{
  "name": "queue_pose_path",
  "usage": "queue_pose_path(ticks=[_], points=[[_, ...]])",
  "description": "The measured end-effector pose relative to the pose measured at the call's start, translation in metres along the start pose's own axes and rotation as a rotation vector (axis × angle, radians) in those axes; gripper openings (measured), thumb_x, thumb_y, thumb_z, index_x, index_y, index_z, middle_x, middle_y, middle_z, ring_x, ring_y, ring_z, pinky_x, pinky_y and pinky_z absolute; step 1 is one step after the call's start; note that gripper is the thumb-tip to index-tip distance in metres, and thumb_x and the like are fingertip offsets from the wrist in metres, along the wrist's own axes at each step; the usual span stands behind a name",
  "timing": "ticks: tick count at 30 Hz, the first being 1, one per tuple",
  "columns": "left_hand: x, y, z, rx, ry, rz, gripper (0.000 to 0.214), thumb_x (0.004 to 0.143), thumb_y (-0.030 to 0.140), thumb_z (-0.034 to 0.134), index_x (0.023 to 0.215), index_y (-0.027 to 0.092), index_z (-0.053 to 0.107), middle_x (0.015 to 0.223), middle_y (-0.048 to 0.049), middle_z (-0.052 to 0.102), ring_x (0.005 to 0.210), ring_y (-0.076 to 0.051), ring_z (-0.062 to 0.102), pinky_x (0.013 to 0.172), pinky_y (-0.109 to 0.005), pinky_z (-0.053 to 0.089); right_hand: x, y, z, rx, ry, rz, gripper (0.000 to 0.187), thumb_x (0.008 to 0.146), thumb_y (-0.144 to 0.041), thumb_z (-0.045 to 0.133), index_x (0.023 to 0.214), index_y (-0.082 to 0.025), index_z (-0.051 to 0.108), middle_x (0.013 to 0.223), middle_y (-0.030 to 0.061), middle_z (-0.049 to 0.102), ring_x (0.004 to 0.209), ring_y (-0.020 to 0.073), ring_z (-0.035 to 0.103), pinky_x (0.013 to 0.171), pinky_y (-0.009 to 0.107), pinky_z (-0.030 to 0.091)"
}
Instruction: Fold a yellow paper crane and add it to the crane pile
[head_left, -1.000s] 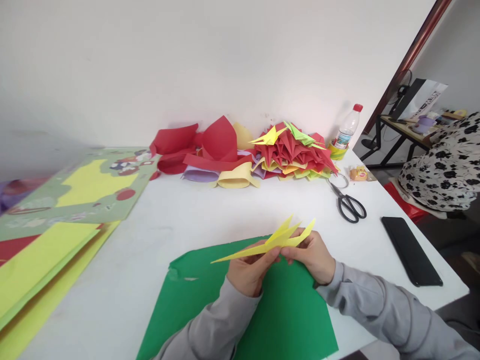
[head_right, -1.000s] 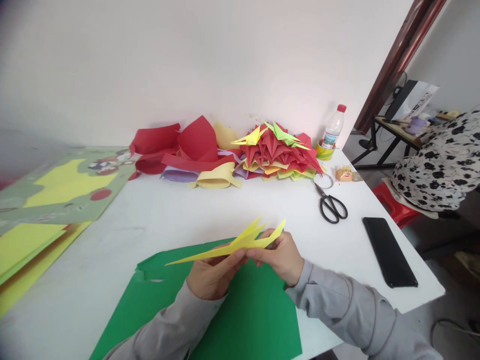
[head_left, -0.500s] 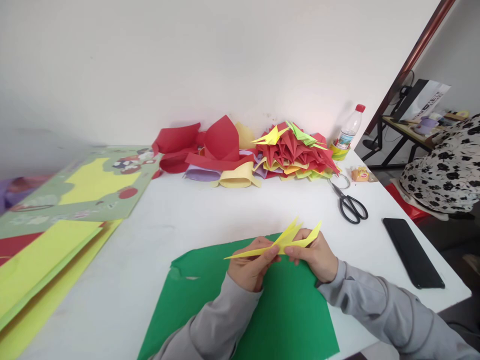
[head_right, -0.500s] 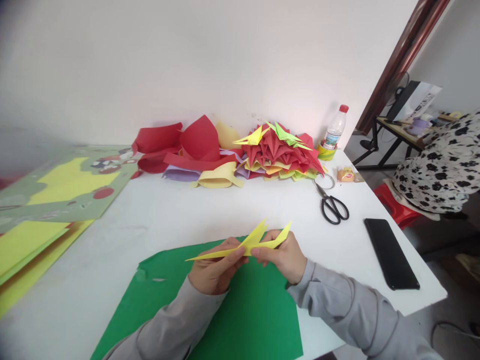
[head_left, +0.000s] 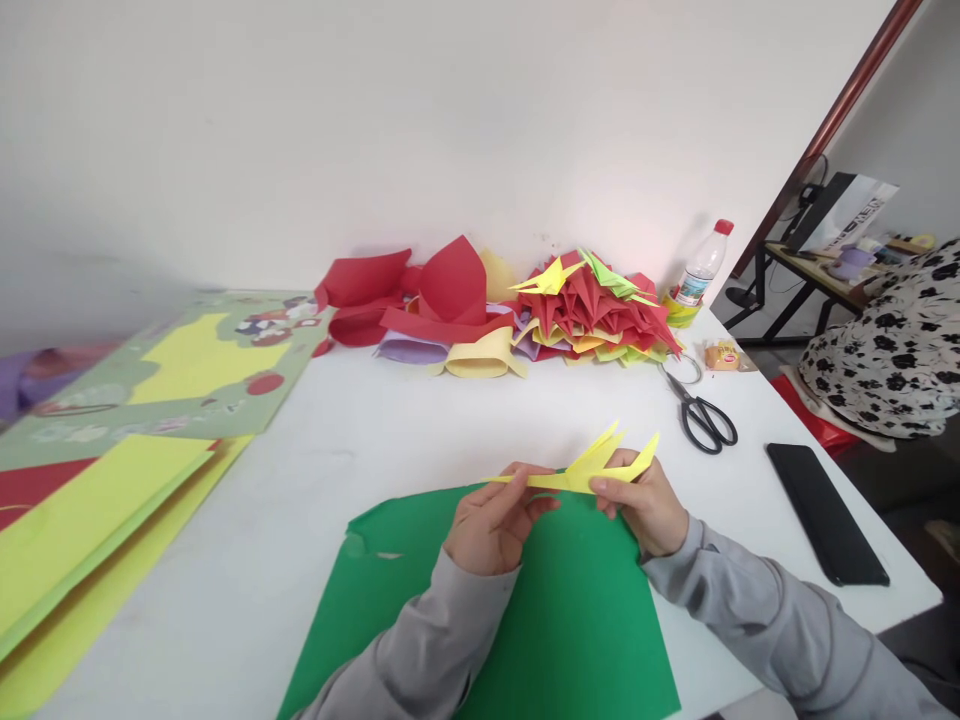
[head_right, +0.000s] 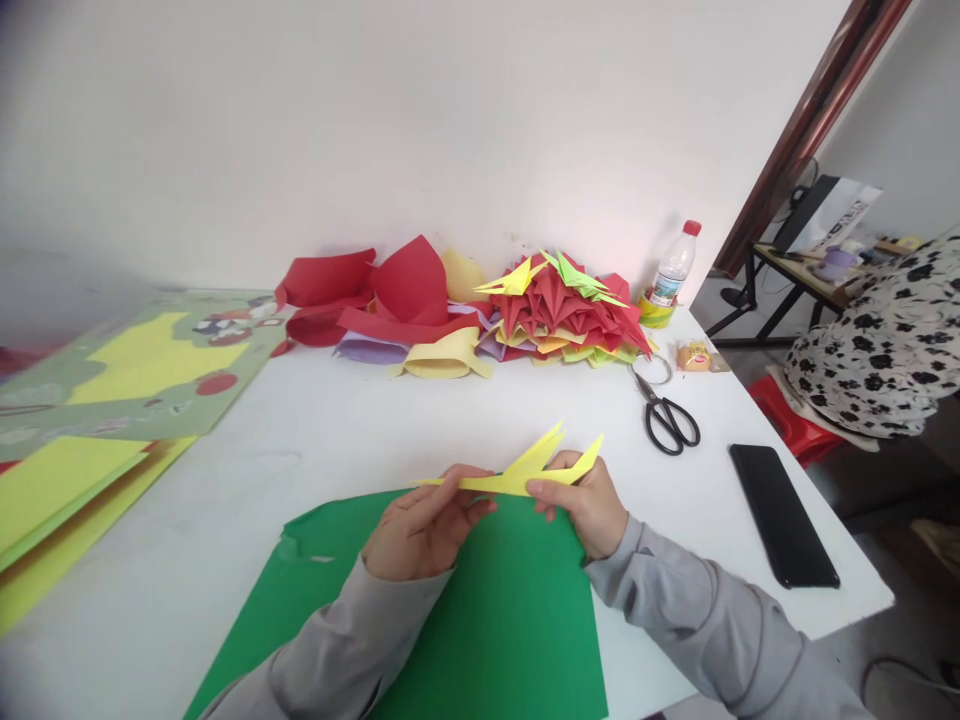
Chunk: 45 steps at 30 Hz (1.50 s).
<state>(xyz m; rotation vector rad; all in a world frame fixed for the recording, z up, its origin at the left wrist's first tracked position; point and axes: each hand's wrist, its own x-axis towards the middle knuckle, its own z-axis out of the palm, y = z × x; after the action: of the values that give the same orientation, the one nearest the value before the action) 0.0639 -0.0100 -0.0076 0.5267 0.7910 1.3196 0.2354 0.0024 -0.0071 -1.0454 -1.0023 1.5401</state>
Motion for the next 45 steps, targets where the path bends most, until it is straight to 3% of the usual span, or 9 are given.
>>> queue_pose_path(ticks=[7,12,17,19,35,41,45], points=[[-0.005,0.001,0.003,-0.003,-0.058,0.054,0.033,0.069,0.043,0.077,0.085,0.014,0.078,0.093,-0.0108,0.071,0.073,-0.018,0.064,0.061,-0.028,0.055,0.002,0.000,-0.006,-0.002,0.009,-0.048,0.030,0.061,-0.031,0.083,0.056,-0.017,0.057,0.047,-0.0032,0.060,0.039,0.0068,0.046,0.040,0.019,0.034],[-0.006,0.001,0.006,0.033,0.026,0.099,0.024,0.067,0.036,0.080,0.074,0.013,0.077,0.102,-0.0126,0.071,0.065,-0.016,0.064,0.059,-0.029,0.056,0.004,0.001,-0.013,-0.071,0.002,-0.120,0.031,0.064,-0.035,0.082,0.057,-0.017,0.058,0.047,-0.0032,0.059,0.041,0.0080,0.046,0.043,0.022,0.037],[-0.001,0.006,0.006,-0.020,0.041,0.055,0.026,0.064,0.032,0.082,0.080,0.012,0.077,0.070,-0.0064,0.070,0.063,-0.013,0.063,0.060,-0.025,0.055,0.006,0.006,-0.020,-0.177,0.020,-0.198,0.027,0.067,-0.035,0.080,0.059,-0.017,0.061,0.050,-0.0016,0.060,0.045,0.0102,0.049,0.048,0.024,0.039],[0.000,0.008,0.005,-0.040,0.027,0.044,0.026,0.065,0.031,0.082,0.082,0.012,0.077,0.067,-0.0054,0.068,0.063,-0.013,0.063,0.060,-0.025,0.054,0.006,0.007,-0.021,-0.189,0.026,-0.211,0.027,0.067,-0.035,0.080,0.059,-0.017,0.061,0.051,-0.0017,0.061,0.046,0.0104,0.050,0.049,0.025,0.039],[0.001,0.008,0.000,-0.048,-0.097,0.085,0.024,0.077,0.035,0.070,0.090,0.016,0.077,0.094,-0.0111,0.070,0.070,-0.017,0.063,0.062,-0.031,0.051,0.009,0.004,-0.017,-0.126,0.027,-0.168,0.029,0.063,-0.036,0.083,0.055,-0.018,0.062,0.049,-0.0025,0.059,0.046,0.0105,0.049,0.051,0.025,0.039],[0.002,0.003,-0.004,-0.005,-0.034,0.158,0.028,0.078,0.038,0.065,0.095,0.018,0.075,0.131,-0.0117,0.055,0.072,-0.017,0.062,0.061,-0.032,0.052,0.008,0.007,-0.018,-0.187,0.000,-0.180,0.029,0.066,-0.037,0.081,0.055,-0.018,0.062,0.050,-0.0015,0.059,0.048,0.0120,0.052,0.051,0.026,0.041],[0.003,0.001,-0.006,-0.009,0.010,0.187,0.033,0.077,0.038,0.064,0.101,0.018,0.074,0.139,-0.0117,0.049,0.073,-0.016,0.061,0.060,-0.030,0.053,0.007,0.009,-0.018,-0.213,-0.011,-0.182,0.028,0.067,-0.036,0.080,0.055,-0.018,0.063,0.050,-0.0010,0.060,0.049,0.0120,0.052,0.051,0.025,0.041]])
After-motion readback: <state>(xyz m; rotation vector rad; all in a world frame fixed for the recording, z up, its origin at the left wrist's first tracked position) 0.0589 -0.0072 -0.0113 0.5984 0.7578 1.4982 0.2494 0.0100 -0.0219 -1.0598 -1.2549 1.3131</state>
